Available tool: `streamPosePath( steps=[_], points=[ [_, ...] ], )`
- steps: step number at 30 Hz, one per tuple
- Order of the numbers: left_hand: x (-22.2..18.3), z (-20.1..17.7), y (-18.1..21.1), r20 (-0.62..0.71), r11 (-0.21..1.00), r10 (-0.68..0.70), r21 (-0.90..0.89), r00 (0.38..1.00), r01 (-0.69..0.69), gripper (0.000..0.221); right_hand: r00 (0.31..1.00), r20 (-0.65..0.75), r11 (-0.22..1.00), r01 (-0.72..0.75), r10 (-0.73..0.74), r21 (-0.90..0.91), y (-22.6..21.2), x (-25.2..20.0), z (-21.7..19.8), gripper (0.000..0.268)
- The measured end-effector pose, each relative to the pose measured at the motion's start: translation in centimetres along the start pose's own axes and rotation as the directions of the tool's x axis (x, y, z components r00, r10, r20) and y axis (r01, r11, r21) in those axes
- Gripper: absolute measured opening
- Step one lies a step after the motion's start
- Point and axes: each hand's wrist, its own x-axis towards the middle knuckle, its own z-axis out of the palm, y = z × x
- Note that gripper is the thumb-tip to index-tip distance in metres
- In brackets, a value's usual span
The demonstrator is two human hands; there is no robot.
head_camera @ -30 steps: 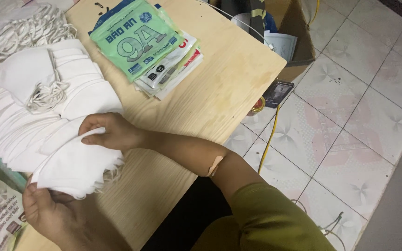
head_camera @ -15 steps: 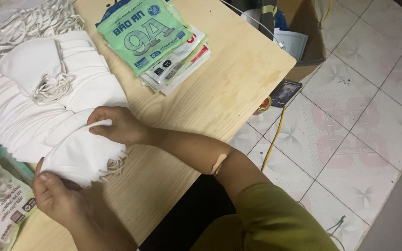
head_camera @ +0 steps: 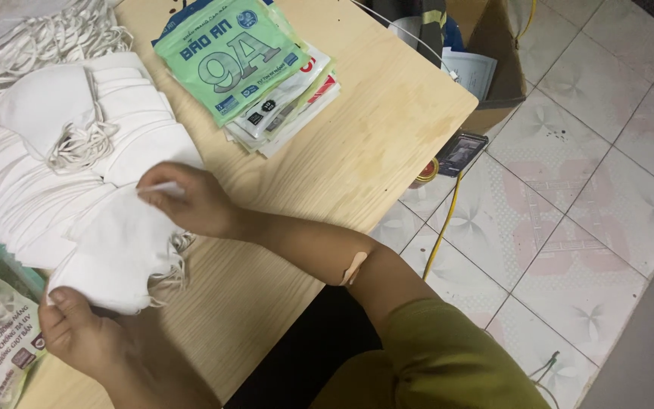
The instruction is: Packaging individual face masks into plastic bags by hand
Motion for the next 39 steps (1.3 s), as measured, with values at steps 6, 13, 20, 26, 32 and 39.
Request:
streamPosePath(
  steps=[6,13,20,26,32,39],
  points=[
    [1.3,-2.9,-4.0,0.093,0.998,-0.049,-0.020,0.994,0.051,0.013,0.959,0.282,0.962,-0.101,0.026,0.252,-1.3,0.3,-0.6,0.013],
    [0.3,0.0,0.3,0.063,0.953,-0.272,-0.124,0.960,0.278,0.043,0.959,0.250,0.986,-0.106,0.135,-0.127,0.7,-1.5,1.5,0.015],
    [-0.1,-1.4,-0.9,0.243,0.981,-0.145,0.159,0.959,0.108,0.037,0.969,0.243,0.995,-0.019,0.042,-0.095,1.0,-1.8,1.8,0.014],
    [2.0,-4.5,-1.4,0.148,0.930,-0.187,-0.293,0.971,0.223,0.058,0.980,0.183,0.997,-0.081,0.079,0.005,-0.7,-0.3,0.4,0.019],
    [4.6,-8.6,-4.5,0.055,0.813,-0.152,-0.561,0.987,0.157,0.055,0.961,0.146,0.879,0.275,-0.236,-0.389,7.2,0.9,-0.2,0.041],
    [5.9,-10.7,-7.8,0.120,0.710,-0.203,-0.665,0.972,0.231,0.038,0.897,0.361,0.763,0.043,0.256,-0.645,5.0,1.5,0.5,0.090]
  ],
)
